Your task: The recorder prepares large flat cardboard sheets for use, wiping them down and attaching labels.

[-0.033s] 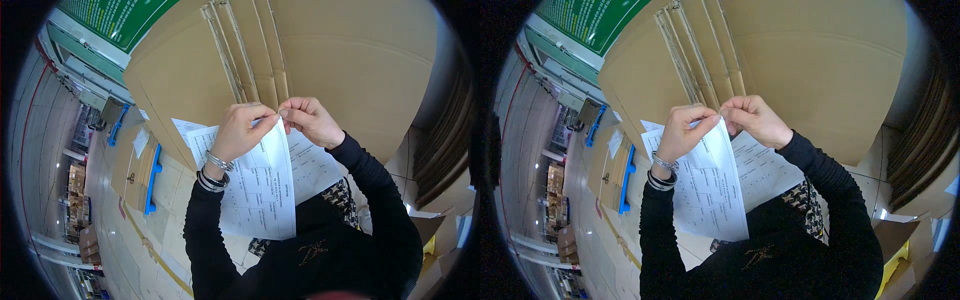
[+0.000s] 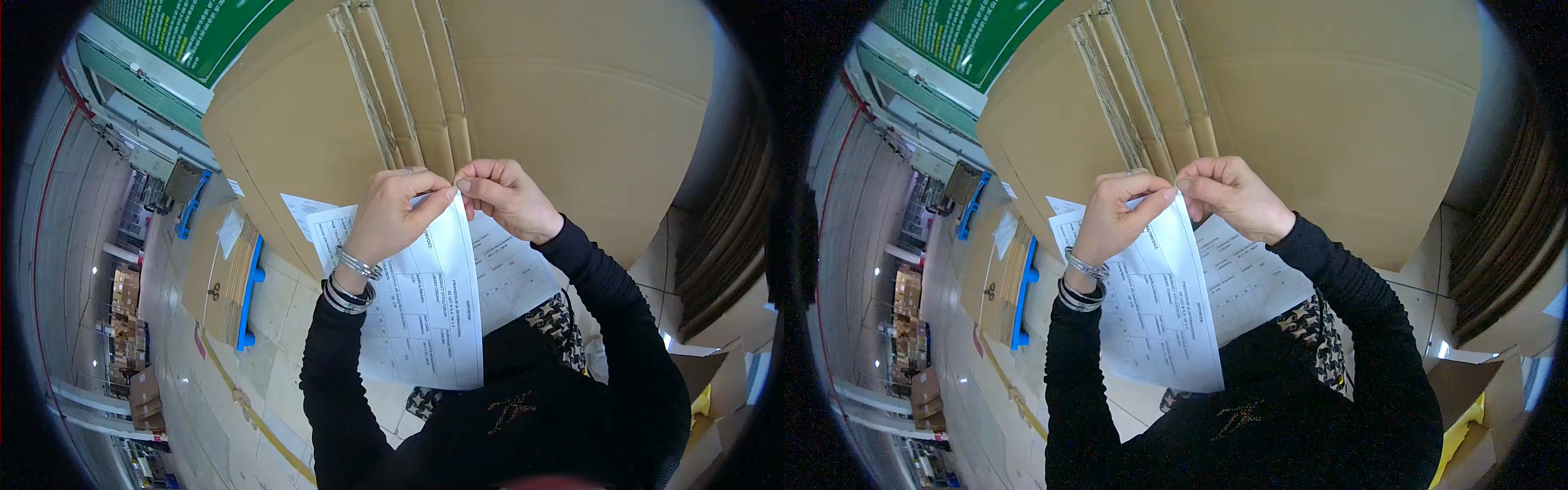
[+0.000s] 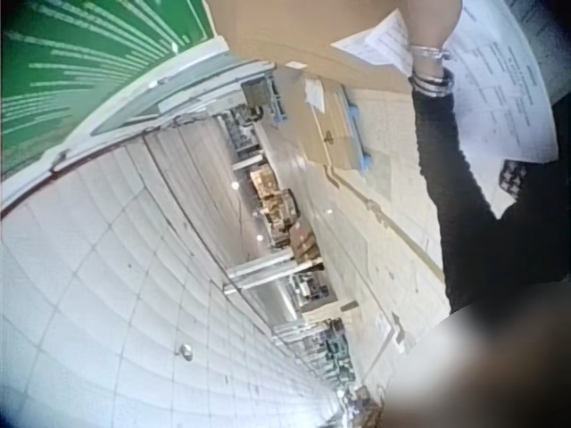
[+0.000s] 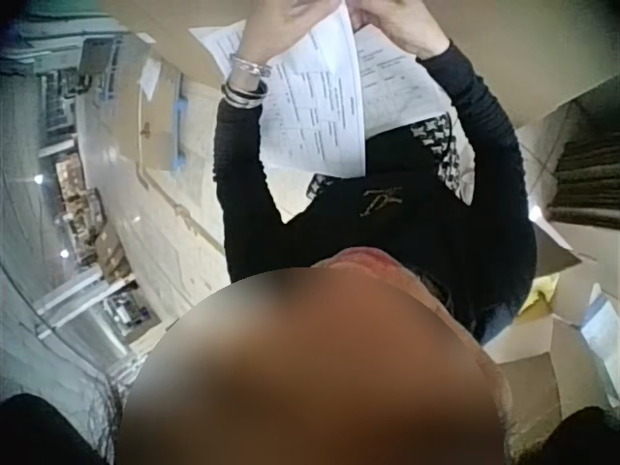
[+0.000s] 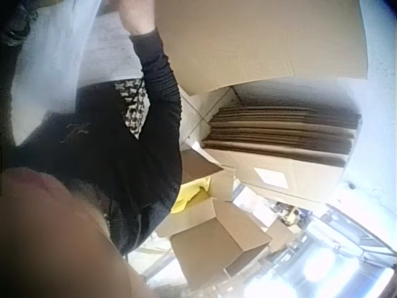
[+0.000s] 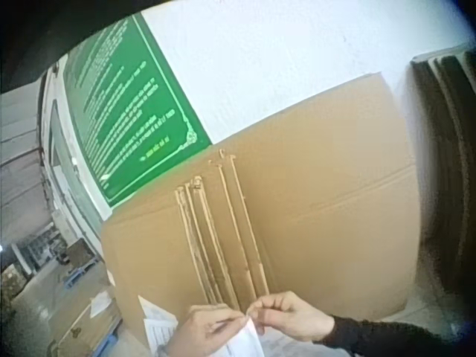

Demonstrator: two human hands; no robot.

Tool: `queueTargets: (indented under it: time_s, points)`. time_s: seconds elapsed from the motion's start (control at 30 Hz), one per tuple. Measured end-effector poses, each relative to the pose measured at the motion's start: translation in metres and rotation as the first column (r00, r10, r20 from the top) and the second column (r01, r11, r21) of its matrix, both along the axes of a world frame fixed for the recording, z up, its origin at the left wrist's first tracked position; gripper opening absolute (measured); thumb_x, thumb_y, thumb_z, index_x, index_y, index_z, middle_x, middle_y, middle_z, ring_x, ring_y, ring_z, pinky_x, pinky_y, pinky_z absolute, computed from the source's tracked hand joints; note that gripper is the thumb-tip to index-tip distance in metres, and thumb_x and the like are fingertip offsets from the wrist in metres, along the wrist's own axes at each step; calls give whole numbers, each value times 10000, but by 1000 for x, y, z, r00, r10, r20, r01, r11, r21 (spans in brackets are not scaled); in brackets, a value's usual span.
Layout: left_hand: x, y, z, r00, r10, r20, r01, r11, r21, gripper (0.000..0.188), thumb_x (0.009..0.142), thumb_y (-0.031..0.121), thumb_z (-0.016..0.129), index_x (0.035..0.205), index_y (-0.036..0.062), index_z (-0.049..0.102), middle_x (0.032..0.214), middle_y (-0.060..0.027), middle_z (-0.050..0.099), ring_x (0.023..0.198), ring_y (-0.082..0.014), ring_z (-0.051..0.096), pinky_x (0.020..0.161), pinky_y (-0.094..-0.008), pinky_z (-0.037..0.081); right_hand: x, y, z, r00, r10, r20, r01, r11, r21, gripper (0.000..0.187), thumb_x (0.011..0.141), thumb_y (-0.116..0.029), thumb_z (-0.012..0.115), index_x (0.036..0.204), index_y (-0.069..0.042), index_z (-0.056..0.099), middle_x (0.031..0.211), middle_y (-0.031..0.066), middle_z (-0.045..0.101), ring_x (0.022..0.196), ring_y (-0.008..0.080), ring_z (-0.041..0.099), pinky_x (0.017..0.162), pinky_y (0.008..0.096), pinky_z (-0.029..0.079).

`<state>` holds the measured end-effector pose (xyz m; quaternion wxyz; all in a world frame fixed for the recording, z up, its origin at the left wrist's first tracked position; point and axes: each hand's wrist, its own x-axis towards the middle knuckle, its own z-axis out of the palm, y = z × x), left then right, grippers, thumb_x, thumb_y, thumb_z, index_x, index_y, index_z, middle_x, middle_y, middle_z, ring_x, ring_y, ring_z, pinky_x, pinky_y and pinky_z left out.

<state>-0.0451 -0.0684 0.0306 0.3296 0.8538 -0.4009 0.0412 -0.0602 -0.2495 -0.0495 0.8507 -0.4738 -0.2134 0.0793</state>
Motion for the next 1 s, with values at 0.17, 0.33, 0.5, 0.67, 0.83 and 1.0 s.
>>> queueTargets:
  time_s: [0.17, 0.33, 0.5, 0.67, 0.83, 1.0]
  points:
    - [-1, 0, 1, 999, -32, -13, 32, 999, -17, 121, 819, 76, 643, 795, -42, 644, 659, -72, 584, 610, -119, 546, 565, -242, 429, -1, -4, 1, 995, 99, -12, -98, 993, 60, 157, 917, -130, 531, 940, 14, 590, 743, 24, 572, 653, 97, 531, 627, 230, 451]
    - [1, 0, -2, 999, -41, -28, 42, 999, 13, 121, 822, 76, 641, 797, -43, 644, 658, -69, 577, 601, -115, 533, 552, -242, 421, 1, -7, -3, 991, 134, -14, -134, 991, 31, 167, 928, -140, 526, 954, 16, 581, 746, 29, 570, 659, 106, 534, 634, 236, 456]
    - [0, 1, -1, 998, -41, -41, 42, 999, 9, 117, 821, 75, 642, 803, -41, 648, 655, -71, 579, 597, -115, 528, 551, -243, 418, -2, -7, 1, 988, 148, -38, -146, 988, 49, 170, 926, -141, 537, 955, 20, 585, 746, 32, 573, 658, 106, 539, 630, 234, 459]
    - [-1, 0, 0, 999, -37, -26, 38, 999, 16, 109, 818, 72, 643, 806, -35, 653, 650, -68, 582, 594, -112, 525, 543, -242, 410, -3, -11, 1, 993, 114, -34, -113, 993, 16, 174, 918, -144, 558, 942, 21, 605, 743, 34, 590, 647, 99, 548, 618, 231, 469]
    - [1, -1, -1, 999, -35, -26, 36, 999, 32, 102, 814, 70, 648, 803, -32, 654, 650, -69, 582, 587, -112, 525, 536, -239, 407, -2, -12, -1, 998, 65, 3, -64, 997, -51, 181, 909, -157, 576, 922, 19, 619, 729, 27, 603, 635, 90, 552, 613, 227, 474]
    - [1, -3, -2, 998, -53, -38, 54, 998, 25, 106, 814, 66, 646, 803, -40, 651, 652, -66, 582, 593, -108, 529, 543, -238, 418, -2, -14, -1, 998, 13, 65, -6, 995, -102, 168, 904, -138, 574, 912, 23, 622, 727, 27, 607, 632, 83, 549, 609, 221, 467]
